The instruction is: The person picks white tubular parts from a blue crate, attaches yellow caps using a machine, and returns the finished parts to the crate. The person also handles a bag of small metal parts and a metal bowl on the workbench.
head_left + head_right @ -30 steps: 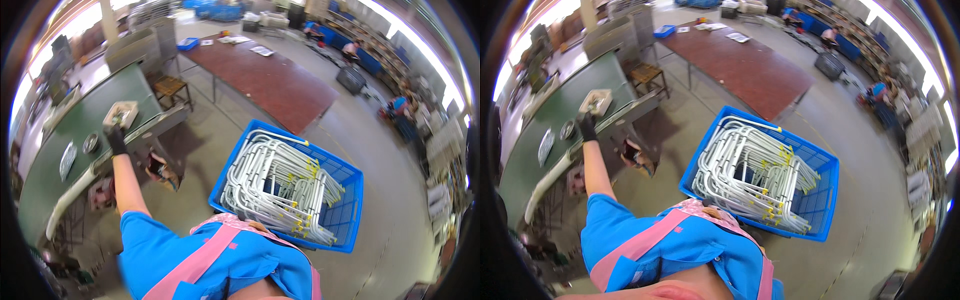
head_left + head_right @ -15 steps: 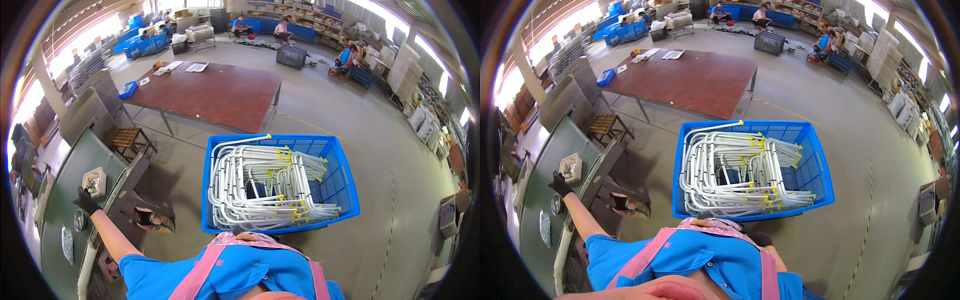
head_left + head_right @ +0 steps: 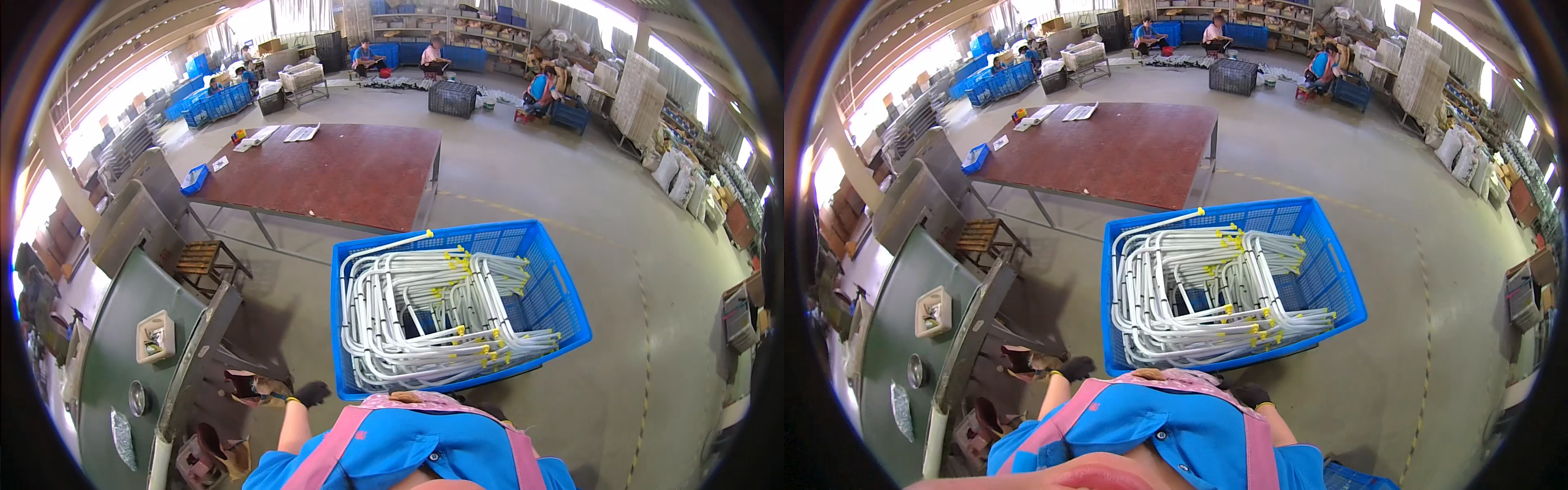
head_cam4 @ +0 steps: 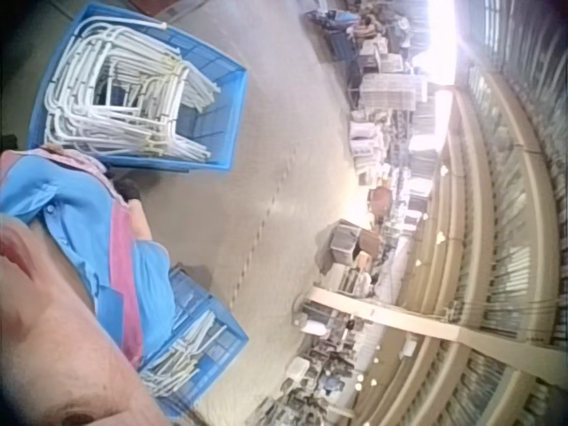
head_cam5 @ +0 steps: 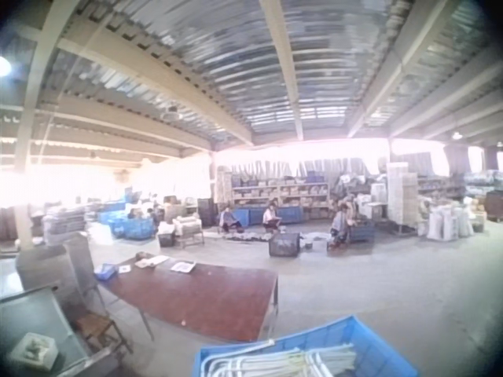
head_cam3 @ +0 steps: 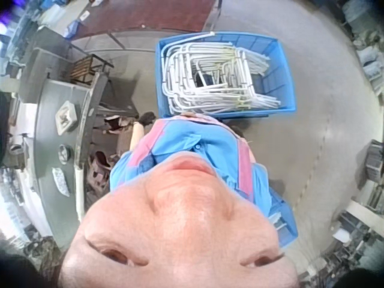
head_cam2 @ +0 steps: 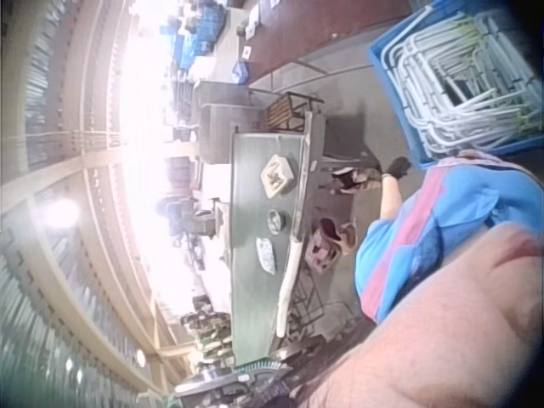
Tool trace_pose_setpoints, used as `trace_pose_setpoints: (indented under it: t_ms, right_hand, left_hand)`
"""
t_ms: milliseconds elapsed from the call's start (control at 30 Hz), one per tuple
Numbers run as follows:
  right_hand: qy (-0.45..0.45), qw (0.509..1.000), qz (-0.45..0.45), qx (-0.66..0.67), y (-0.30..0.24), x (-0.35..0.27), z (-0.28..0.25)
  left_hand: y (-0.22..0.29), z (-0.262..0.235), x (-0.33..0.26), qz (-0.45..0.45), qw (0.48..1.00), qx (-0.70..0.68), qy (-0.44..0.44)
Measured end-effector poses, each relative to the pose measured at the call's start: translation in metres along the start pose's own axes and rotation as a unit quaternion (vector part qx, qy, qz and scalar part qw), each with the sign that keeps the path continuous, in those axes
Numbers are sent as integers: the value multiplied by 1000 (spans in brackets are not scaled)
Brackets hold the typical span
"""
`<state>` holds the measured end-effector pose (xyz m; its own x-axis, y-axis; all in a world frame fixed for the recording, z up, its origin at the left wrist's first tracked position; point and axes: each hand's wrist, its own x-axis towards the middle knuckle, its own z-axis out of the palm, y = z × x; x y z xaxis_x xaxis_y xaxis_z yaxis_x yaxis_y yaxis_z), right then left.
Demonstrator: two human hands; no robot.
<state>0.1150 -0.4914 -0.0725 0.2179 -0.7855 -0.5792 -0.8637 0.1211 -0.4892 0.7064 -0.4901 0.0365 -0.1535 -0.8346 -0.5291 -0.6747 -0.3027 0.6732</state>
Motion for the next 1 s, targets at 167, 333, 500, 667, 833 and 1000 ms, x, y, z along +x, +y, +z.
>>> trace_pose_setpoints:
  t_ms: [167,333,500,667,833,1000]
  right_hand:
    - [-49,974,-171,-141,18,28,24]
    - [-30,975,-168,-142,57,44,36]
    - [-19,974,-180,-137,69,44,30]
    - [-39,986,-109,-120,50,28,17]
    - [-37,995,-52,-81,21,13,-1]
    - [-41,998,-16,-50,-5,3,-21]
  left_hand:
    - [40,56,29,22,996,86,17]
    - [76,32,22,-52,996,73,-3]
    - [79,27,10,-62,990,106,64]
    - [36,57,26,-51,993,106,13]
    - [-6,89,47,14,990,140,-21]
    - [-11,90,47,-56,993,103,2]
